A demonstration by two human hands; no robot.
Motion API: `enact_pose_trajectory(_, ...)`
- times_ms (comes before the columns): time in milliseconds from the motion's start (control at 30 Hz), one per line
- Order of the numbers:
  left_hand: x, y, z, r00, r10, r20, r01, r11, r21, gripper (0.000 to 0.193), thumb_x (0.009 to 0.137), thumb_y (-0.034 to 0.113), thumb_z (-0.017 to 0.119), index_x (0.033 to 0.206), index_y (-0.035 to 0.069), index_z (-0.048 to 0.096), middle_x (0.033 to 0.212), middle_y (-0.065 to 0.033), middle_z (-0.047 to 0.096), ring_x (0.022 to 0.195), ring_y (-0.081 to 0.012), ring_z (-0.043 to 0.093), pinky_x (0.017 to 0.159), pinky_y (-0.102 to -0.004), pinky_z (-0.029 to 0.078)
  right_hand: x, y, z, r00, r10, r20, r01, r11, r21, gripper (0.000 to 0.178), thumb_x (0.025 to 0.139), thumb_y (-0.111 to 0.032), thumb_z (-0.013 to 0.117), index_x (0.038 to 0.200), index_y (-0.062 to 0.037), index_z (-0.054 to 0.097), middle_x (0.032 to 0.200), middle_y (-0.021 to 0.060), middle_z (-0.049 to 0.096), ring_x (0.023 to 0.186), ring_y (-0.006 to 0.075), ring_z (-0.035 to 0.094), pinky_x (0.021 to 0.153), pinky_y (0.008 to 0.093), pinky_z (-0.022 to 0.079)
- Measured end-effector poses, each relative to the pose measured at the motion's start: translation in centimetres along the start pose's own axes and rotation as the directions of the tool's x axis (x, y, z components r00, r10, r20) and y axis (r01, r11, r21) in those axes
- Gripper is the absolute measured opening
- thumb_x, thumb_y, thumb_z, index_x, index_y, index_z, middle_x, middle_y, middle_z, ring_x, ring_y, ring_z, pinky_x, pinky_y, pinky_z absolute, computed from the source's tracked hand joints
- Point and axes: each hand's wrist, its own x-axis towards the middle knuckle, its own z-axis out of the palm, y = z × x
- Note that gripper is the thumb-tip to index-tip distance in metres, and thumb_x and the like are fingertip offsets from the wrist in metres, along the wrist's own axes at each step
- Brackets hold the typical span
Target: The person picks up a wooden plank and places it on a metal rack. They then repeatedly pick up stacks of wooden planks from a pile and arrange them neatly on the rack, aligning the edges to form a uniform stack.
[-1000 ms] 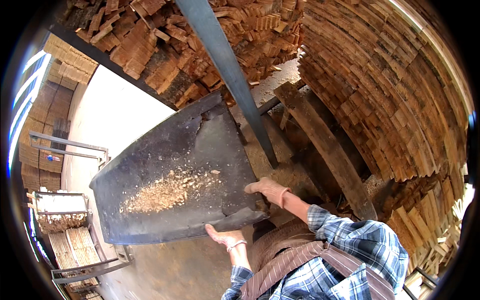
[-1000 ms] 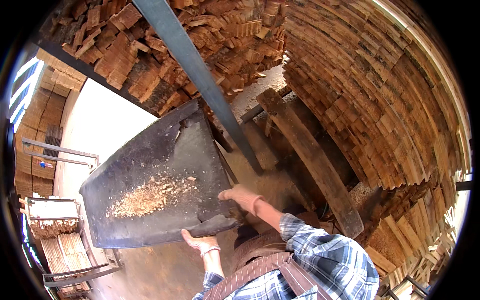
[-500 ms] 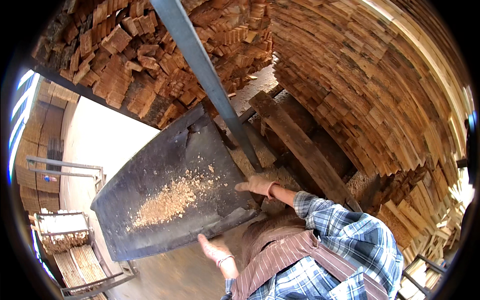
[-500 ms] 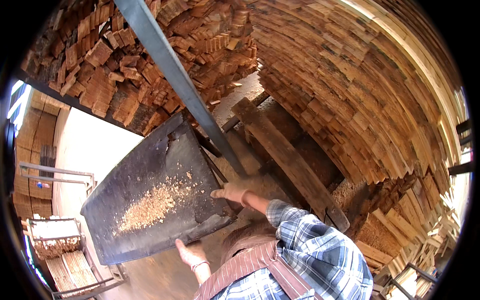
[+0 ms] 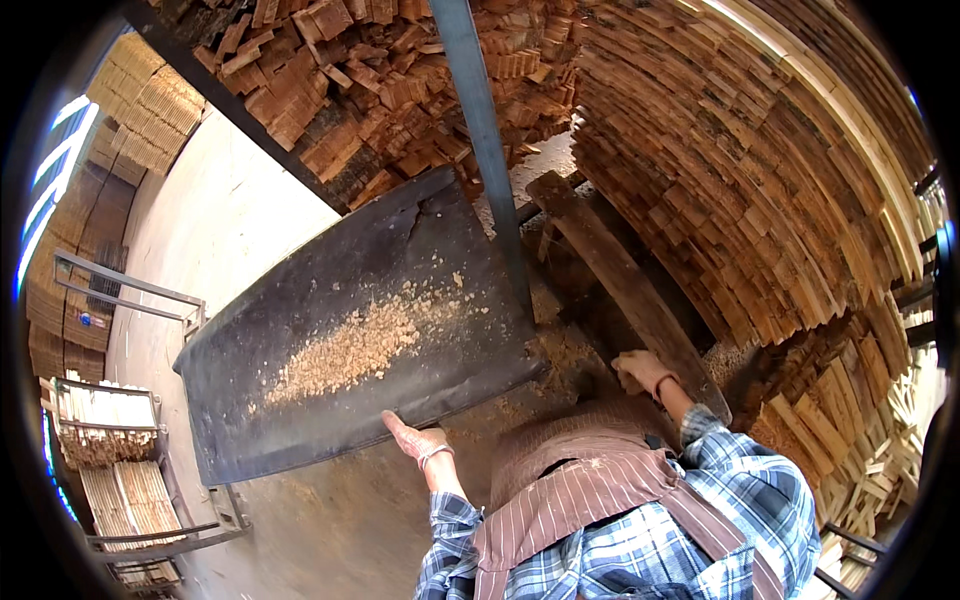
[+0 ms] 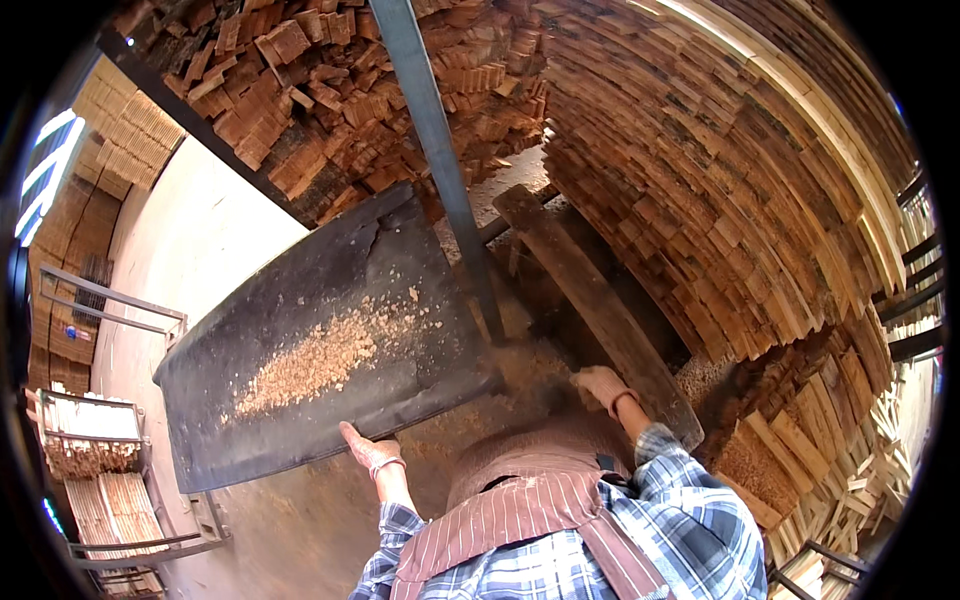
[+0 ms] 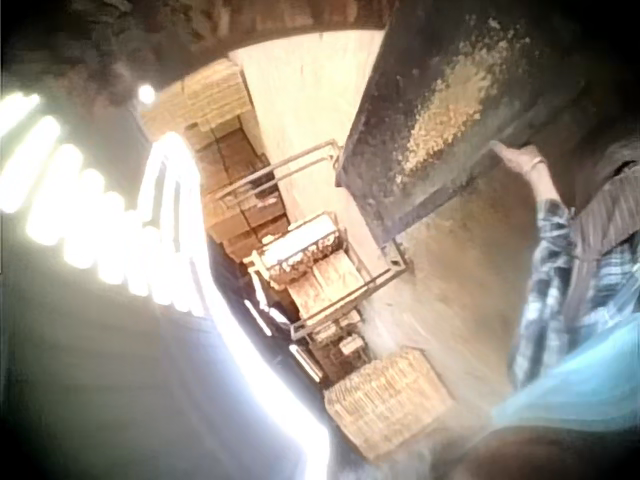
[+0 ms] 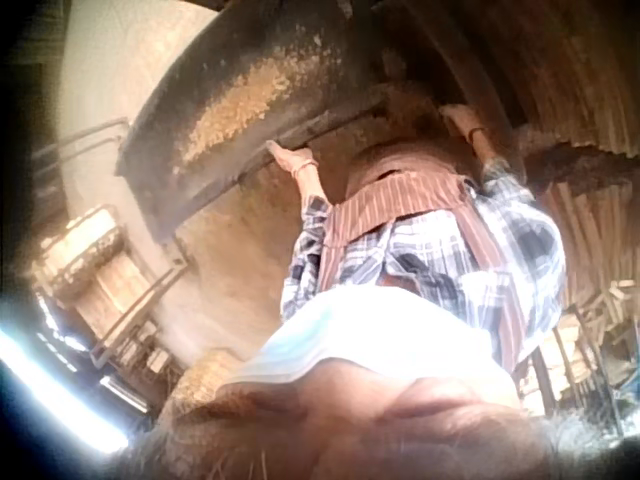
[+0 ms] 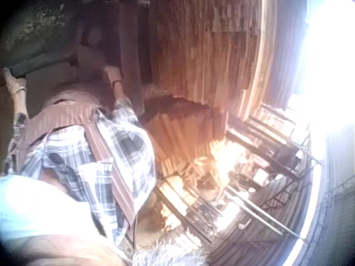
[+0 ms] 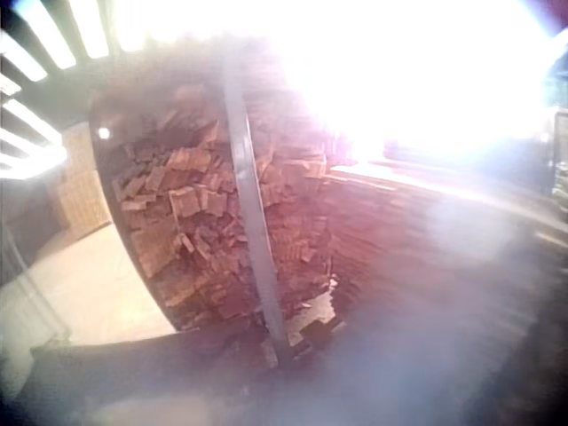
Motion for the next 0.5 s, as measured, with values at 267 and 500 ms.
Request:
enact_pose_trajectory(267, 0.4, 2.1, -1.9, 0.948, -0.307, 0.086, 0.312, 0.948, -0.054, 0.062, 0.085, 0.04, 0.066, 0.132, 0.003, 0.049, 0.131, -0.011, 0.054, 0.115, -0.0283, 0.052, 0.107, -0.0427, 0.037, -3.3, 11.9, 2.5, 0.977, -0.122, 0.174, 0.211, 0.656, -0.724, 0.056, 0.077, -0.035, 0.065, 0.122, -0.0024, 0.06, 0.113, 0.0185, 0.065, 0.105, 0.0305, 0.063, 0.087, 0.0426, 0.05)
enact_pose_trajectory(500, -6.0, 4.6, -3.6, 0.763, -0.559, 0.325, 0.221, 0.698, 0.682, 0.044, 0.09, 0.036, 0.062, 0.11, -0.002, 0.055, 0.079, -0.0125, 0.063, 0.053, -0.0188, 0.055, 0.055, -0.0321, 0.051, -2.4, 18.9, 3.2, 0.996, 0.087, 0.031, -0.023, 0.557, -0.83, 0.039, 0.069, -0.037, 0.069, 0.096, -0.0098, 0.074, 0.095, 0.0149, 0.07, 0.091, 0.0371, 0.065, 0.079, 0.0418, 0.052)
